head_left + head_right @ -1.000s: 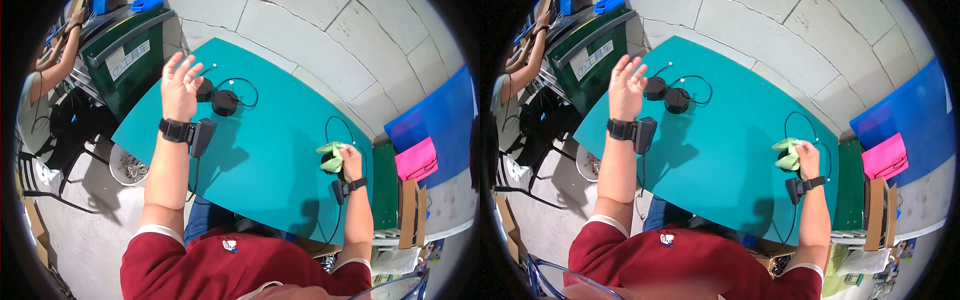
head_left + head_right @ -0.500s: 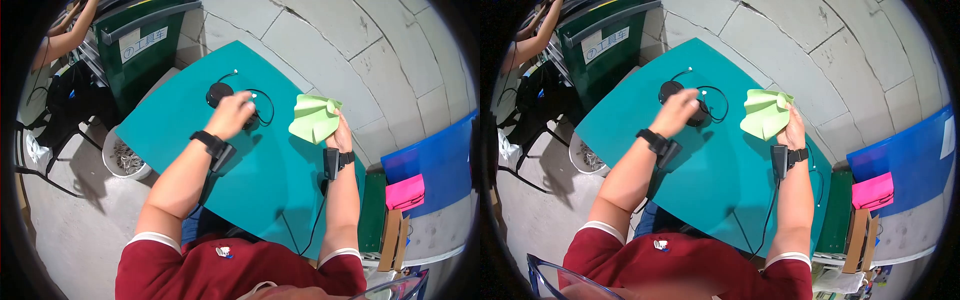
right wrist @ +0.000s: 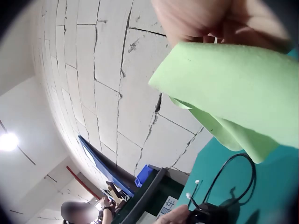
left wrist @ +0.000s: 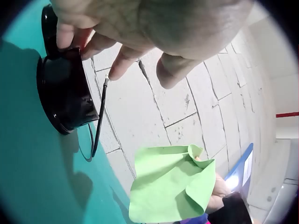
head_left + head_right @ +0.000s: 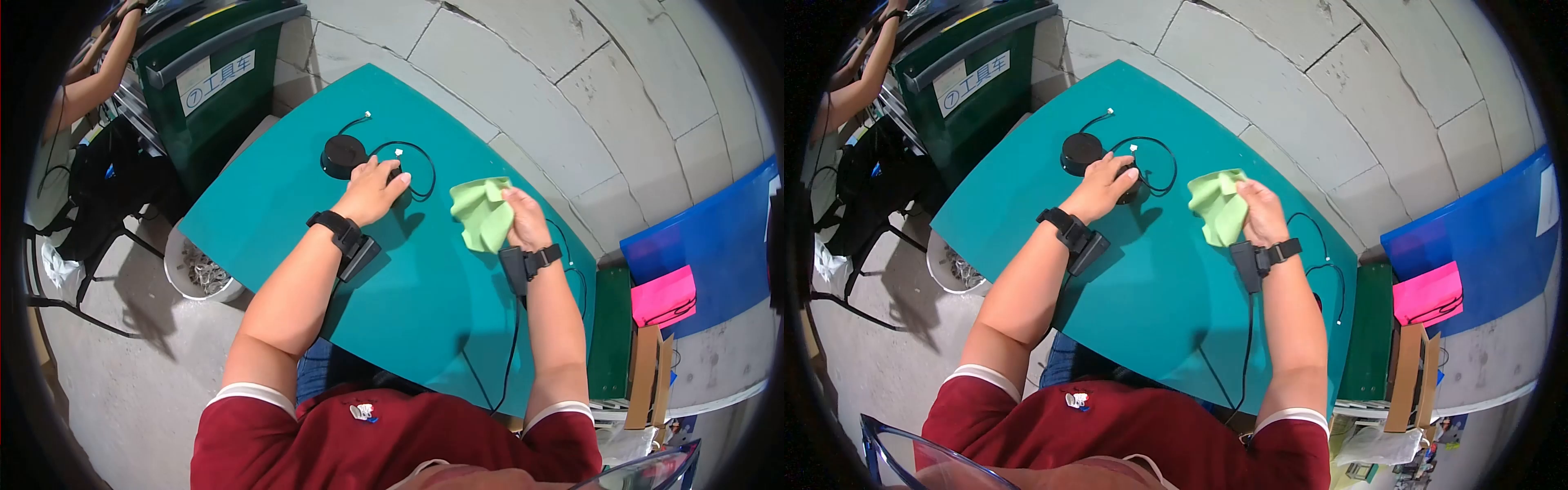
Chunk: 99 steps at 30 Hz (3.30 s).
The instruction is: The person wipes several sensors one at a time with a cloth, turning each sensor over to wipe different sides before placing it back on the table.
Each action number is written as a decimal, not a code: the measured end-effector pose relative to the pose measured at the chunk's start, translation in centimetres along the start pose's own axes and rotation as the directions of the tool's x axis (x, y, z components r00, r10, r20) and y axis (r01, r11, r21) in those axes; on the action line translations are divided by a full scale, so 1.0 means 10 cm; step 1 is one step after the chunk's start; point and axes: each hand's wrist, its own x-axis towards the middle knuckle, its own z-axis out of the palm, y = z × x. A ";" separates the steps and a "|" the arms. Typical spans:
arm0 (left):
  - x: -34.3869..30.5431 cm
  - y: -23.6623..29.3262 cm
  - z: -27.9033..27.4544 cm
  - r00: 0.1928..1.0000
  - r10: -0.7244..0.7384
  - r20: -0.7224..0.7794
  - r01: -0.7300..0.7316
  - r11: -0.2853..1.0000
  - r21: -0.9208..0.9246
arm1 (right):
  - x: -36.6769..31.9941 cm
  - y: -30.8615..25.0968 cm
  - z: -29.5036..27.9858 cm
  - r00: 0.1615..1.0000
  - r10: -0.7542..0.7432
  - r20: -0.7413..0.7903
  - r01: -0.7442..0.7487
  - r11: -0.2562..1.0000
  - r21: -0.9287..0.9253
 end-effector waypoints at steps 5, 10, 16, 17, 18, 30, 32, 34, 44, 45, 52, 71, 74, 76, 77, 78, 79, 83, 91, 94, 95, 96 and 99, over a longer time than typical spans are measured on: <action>0.01 0.04 -0.15 0.998 -0.020 0.056 0.038 0.938 -0.344 | 0.06 0.40 0.38 0.957 0.279 0.081 -0.222 0.883 -0.414; -0.04 0.06 -0.21 0.995 -0.047 0.093 0.087 0.866 -0.493 | 0.31 0.66 0.66 0.968 0.219 0.119 -0.196 0.964 -0.182; -0.18 0.31 -0.28 0.880 -0.176 0.441 0.405 0.763 -0.504 | 0.39 0.34 -0.01 0.956 -0.073 -0.283 0.122 0.980 0.158; -0.18 0.31 -0.26 0.875 -0.176 0.452 0.412 0.760 -0.503 | 0.31 0.24 -0.05 0.953 -0.133 -0.271 0.149 0.988 0.039; -0.18 0.29 -0.24 0.882 -0.147 0.448 0.390 0.762 -0.518 | 0.24 0.12 -0.03 0.948 -0.195 -0.252 0.184 0.981 -0.066; -0.17 0.26 -0.25 0.936 -0.108 0.336 0.306 0.724 -0.618 | 0.06 -0.08 -0.11 0.969 -0.172 -0.177 0.134 0.969 -0.207; -0.17 0.23 -0.27 0.940 -0.116 0.321 0.300 0.727 -0.618 | 0.09 -0.05 -0.05 0.980 -0.153 -0.131 0.115 0.960 -0.257; -0.16 0.23 -0.27 0.937 -0.137 0.320 0.315 0.725 -0.612 | 0.13 -0.09 0.00 0.978 -0.162 -0.132 0.124 0.959 -0.257; -0.12 0.20 -0.34 0.946 -0.149 0.288 0.311 0.675 -0.669 | -0.05 -0.01 0.72 0.931 0.005 0.364 0.243 0.737 -0.631; -0.12 0.20 -0.34 0.953 -0.140 0.268 0.292 0.661 -0.691 | -0.08 -0.01 0.76 0.925 0.049 0.377 0.229 0.719 -0.657; -0.12 0.17 -0.37 0.968 -0.107 0.229 0.246 0.609 -0.754 | -0.14 0.60 0.91 0.788 0.025 0.615 0.615 -0.026 -0.788; -0.33 0.66 -0.04 0.979 -0.026 0.204 0.141 0.805 -0.576 | -0.38 0.25 0.57 0.882 -0.421 0.212 0.453 0.631 -0.630; -0.53 1.00 0.21 0.884 0.020 0.466 0.295 0.749 -0.593 | -0.76 0.16 0.39 0.823 -0.542 0.169 0.538 0.652 -0.534; -0.65 1.11 0.38 0.765 0.073 0.640 0.483 0.592 -0.645 | -1.06 0.14 0.30 0.758 -0.609 0.233 0.571 0.449 -0.687; -0.69 1.10 0.50 0.707 0.106 0.700 0.558 0.525 -0.643 | -1.18 0.16 0.27 0.720 -0.642 0.263 0.572 0.336 -0.748; -0.72 1.10 0.60 0.671 0.139 0.729 0.598 0.480 -0.642 | -1.28 0.20 0.23 0.706 -0.659 0.260 0.579 0.325 -0.748; -0.74 1.09 0.70 0.641 0.175 0.747 0.621 0.452 -0.640 | -1.37 0.24 0.18 0.691 -0.675 0.260 0.586 0.312 -0.748; -0.83 1.23 1.01 0.583 0.144 0.800 0.647 0.513 -0.564 | -1.60 0.38 -0.10 0.684 -0.711 0.163 0.556 0.364 -0.747; -0.78 1.21 1.37 0.482 0.184 0.857 0.675 0.545 -0.497 | -1.72 0.60 -0.39 0.721 -0.692 -0.021 0.592 0.633 -0.499; -0.82 1.15 1.44 0.550 0.176 0.817 0.677 0.478 -0.559 | -1.73 0.57 -0.40 0.783 -0.622 0.004 0.497 0.622 -0.605; -0.82 1.12 1.44 0.550 0.192 0.813 0.690 0.443 -0.572 | -1.75 0.56 -0.41 0.816 -0.577 0.012 0.412 0.568 -0.712; -0.83 1.10 1.43 0.550 0.207 0.809 0.703 0.408 -0.583 | -1.75 0.60 -0.42 0.844 -0.535 -0.026 0.345 0.580 -0.738; -0.89 1.11 1.44 0.613 0.219 0.759 0.619 0.464 -0.633 | -1.73 0.64 -0.39 0.773 -0.633 -0.046 0.390 0.530 -0.753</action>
